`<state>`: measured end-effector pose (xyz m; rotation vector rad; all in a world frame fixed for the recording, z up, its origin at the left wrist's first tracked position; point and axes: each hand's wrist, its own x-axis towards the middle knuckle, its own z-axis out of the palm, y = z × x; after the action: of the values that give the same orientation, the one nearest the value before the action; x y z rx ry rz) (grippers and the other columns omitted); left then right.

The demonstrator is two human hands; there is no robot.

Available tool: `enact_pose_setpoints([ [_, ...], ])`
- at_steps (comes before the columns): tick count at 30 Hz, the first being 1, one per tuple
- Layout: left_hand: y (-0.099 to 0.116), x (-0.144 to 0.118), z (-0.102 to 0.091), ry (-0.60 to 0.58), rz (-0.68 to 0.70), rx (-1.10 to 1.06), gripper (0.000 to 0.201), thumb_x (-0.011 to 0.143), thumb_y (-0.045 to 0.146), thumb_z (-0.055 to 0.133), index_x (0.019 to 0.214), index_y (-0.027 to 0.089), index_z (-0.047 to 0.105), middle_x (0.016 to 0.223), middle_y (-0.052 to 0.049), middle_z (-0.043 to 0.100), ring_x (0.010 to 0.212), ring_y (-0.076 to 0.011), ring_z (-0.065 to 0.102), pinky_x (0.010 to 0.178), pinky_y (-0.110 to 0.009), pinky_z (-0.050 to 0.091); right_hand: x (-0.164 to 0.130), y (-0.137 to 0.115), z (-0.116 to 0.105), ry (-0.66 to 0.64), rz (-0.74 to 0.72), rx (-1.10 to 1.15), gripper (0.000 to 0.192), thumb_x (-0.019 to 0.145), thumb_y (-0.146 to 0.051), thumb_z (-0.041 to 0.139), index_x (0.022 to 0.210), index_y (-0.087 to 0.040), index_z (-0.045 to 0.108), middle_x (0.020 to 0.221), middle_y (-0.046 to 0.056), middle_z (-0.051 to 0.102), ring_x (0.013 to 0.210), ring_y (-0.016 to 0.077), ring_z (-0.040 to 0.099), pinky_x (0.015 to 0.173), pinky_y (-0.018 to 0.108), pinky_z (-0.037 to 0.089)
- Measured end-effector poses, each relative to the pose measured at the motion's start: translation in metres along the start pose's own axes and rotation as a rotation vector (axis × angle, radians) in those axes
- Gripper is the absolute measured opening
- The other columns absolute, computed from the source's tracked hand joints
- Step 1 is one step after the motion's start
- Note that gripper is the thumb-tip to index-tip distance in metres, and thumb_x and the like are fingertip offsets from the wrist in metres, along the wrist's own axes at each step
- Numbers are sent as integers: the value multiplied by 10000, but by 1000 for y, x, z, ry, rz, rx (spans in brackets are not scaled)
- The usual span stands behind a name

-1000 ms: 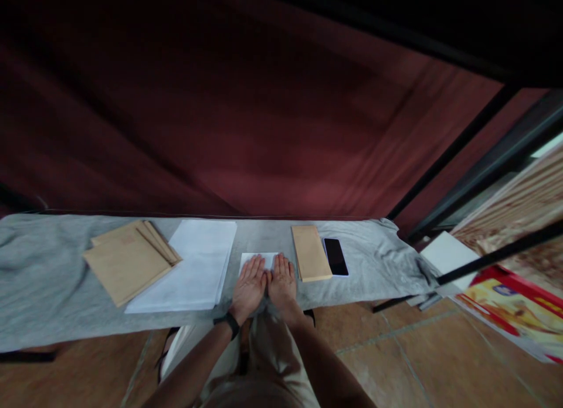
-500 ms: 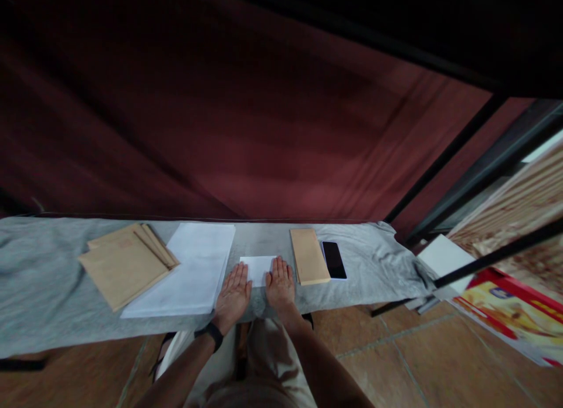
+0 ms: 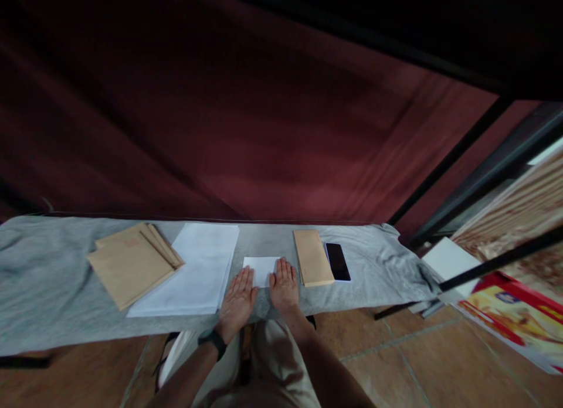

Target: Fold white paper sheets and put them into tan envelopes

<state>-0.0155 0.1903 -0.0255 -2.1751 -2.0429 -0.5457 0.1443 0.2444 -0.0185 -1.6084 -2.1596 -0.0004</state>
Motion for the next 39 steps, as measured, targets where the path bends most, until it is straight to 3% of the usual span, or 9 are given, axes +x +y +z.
enact_pose_setpoints([
  [7, -3, -9, -1, 17, -10, 17, 610, 995, 358, 308, 1502, 42, 430, 1565, -193, 448, 1498, -268, 361, 1223, -465, 335, 6, -2, 3, 16, 18, 22, 515, 1026, -261, 413, 1508, -85, 467, 1540, 178, 475, 1445, 281, 438, 1187, 479, 319],
  [13, -3, -7, -2, -7, 1, 35, 606, 991, 355, 309, 1481, 33, 460, 1555, -200, 459, 1485, -287, 382, 1208, -479, 354, 7, -16, 0, -77, -175, 98, 474, 1048, -311, 423, 1508, -217, 484, 1580, 77, 449, 1464, 230, 412, 1216, 441, 290],
  [19, -3, -9, -2, -4, -5, 35, 604, 982, 358, 334, 1510, 82, 437, 1561, -163, 464, 1496, -265, 366, 1227, -481, 317, -1, -10, 0, -69, -95, 77, 488, 1040, -357, 466, 1504, -206, 489, 1570, 128, 456, 1460, 258, 419, 1193, 474, 314],
  [23, 10, 10, -5, -17, -56, 48, 587, 986, 325, 316, 1479, 49, 472, 1544, -191, 477, 1494, -284, 367, 1237, -515, 281, -6, -1, 0, -54, -73, 48, 512, 1035, -346, 473, 1519, -179, 469, 1596, 147, 407, 1467, 277, 406, 1198, 471, 303],
  [28, 21, 47, -6, -122, 31, -2, 551, 1001, 265, 286, 1490, 88, 470, 1591, -135, 431, 1511, -246, 333, 1232, -445, 301, -7, 1, -1, -74, -81, 44, 504, 1041, -338, 461, 1522, -185, 466, 1604, 146, 392, 1475, 283, 393, 1197, 475, 295],
  [39, -7, 43, 12, -83, -19, -15, 619, 1015, 381, 305, 1517, 34, 412, 1593, -197, 403, 1515, -279, 322, 1238, -466, 296, -8, 1, 0, 35, -83, 48, 509, 1026, -329, 482, 1515, -187, 467, 1563, 141, 466, 1438, 294, 438, 1172, 492, 330],
])
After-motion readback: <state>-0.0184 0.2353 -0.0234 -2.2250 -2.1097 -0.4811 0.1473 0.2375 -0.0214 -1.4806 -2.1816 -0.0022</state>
